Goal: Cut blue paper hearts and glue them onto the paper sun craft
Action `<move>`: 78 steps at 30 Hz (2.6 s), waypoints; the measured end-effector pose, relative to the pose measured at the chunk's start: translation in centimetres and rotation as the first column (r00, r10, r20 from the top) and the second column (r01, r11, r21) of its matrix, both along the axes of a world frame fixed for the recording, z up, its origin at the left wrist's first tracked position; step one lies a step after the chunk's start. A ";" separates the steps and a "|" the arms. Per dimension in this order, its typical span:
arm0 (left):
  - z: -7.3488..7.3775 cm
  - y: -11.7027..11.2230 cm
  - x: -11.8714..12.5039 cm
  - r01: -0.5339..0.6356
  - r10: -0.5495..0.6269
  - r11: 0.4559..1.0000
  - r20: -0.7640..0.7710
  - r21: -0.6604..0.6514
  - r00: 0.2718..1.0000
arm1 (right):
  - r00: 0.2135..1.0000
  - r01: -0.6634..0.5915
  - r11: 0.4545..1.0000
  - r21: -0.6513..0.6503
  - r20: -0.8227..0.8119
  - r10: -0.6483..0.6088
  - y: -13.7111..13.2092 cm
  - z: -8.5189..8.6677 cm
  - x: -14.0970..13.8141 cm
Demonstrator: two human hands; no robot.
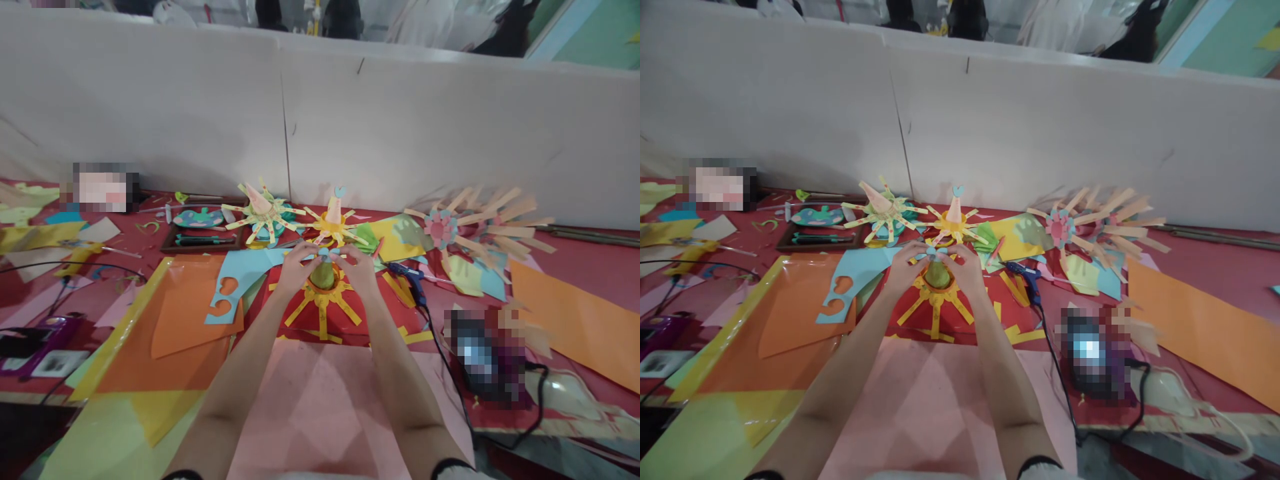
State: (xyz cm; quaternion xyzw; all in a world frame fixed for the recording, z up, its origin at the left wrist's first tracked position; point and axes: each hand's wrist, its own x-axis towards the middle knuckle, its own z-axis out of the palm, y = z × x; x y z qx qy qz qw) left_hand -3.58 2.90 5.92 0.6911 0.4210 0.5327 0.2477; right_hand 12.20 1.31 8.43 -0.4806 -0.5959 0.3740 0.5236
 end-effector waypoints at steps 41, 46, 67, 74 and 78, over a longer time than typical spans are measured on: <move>0.3 0.2 0.1 0.048 -0.045 0.998 0.086 -0.033 0.995 | 0.993 -0.089 0.996 -0.024 -0.085 0.087 0.9 -2.8 0.7; 0.2 0.2 0.2 0.044 -0.040 0.998 0.112 -0.034 0.993 | 0.989 -0.082 0.997 -0.009 -0.122 0.080 1.0 -2.9 0.4; 0.1 0.1 0.0 0.086 -0.077 0.991 0.092 -0.098 0.993 | 0.986 -0.076 0.996 0.041 -0.149 0.081 1.3 -4.0 0.3; 0.2 -0.1 0.1 0.053 -0.049 0.995 0.058 -0.081 0.997 | 0.988 -0.102 0.994 0.040 -0.114 0.106 1.1 -3.8 0.7; 0.3 -0.4 0.3 0.052 -0.053 0.996 -0.007 -0.075 0.999 | 0.987 -0.108 0.993 0.054 -0.117 0.114 1.1 -3.9 1.0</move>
